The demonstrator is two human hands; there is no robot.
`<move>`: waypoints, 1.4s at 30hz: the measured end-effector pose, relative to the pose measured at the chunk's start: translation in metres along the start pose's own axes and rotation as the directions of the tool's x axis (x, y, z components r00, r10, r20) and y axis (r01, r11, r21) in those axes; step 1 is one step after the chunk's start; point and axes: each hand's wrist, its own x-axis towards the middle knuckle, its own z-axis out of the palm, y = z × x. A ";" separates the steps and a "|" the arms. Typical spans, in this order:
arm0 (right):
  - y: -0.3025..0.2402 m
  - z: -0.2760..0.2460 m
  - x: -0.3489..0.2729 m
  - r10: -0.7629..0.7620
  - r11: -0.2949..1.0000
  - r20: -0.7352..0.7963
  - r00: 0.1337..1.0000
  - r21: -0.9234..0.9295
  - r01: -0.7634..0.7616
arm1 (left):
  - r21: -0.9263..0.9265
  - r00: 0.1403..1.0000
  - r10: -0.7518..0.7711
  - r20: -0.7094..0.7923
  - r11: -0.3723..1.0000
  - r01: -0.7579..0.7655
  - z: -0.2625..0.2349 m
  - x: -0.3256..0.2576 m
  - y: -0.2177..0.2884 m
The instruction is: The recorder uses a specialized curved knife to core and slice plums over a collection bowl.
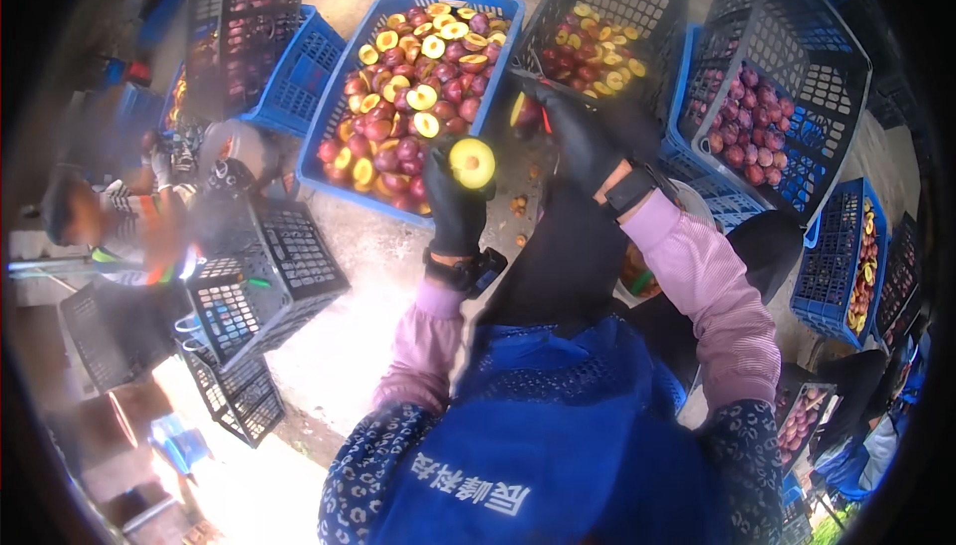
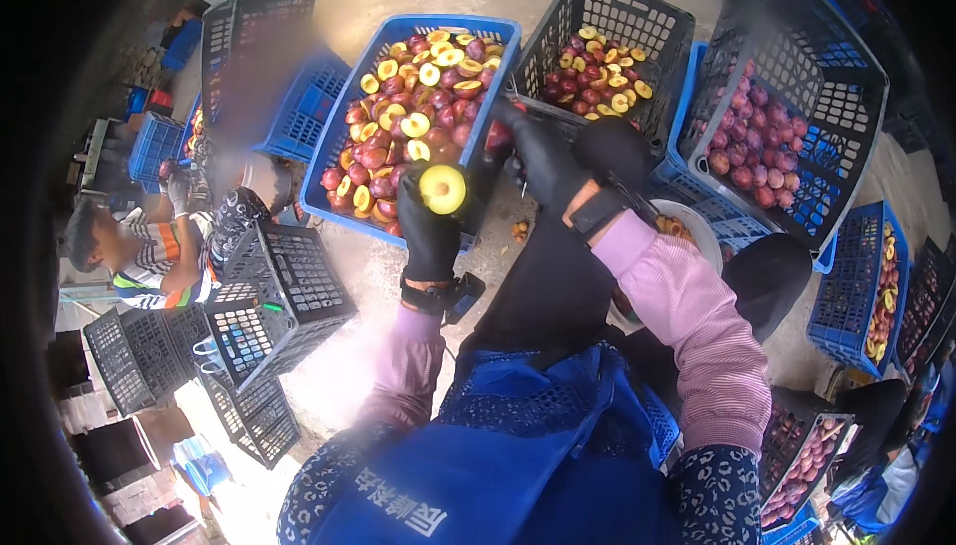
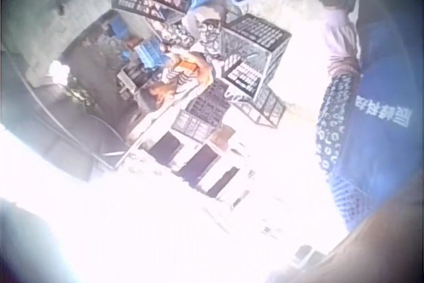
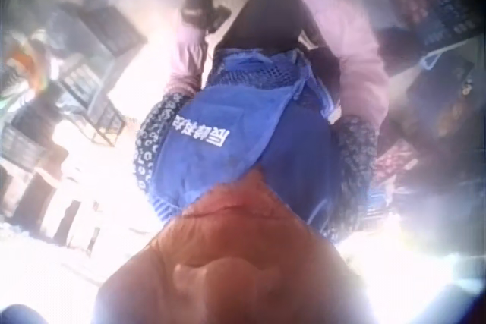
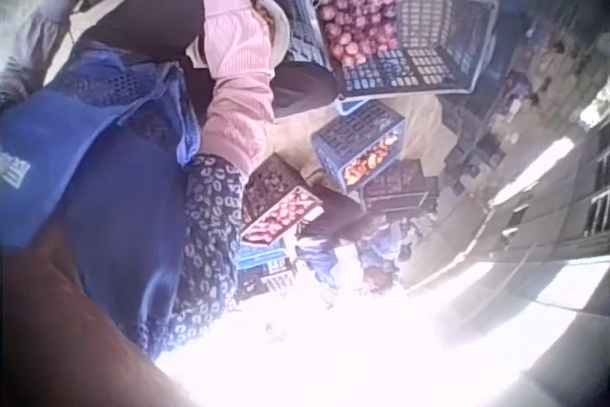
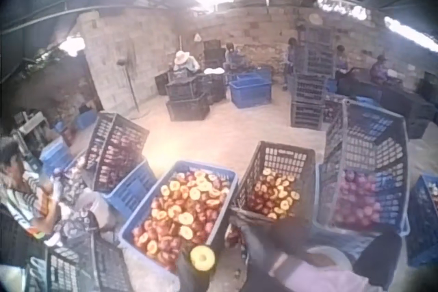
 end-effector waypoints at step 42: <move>0.009 -0.195 -0.348 -0.544 0.797 -0.750 0.376 -0.602 -0.049 | -0.010 0.399 0.237 0.886 0.870 -0.493 0.485 0.046 -0.063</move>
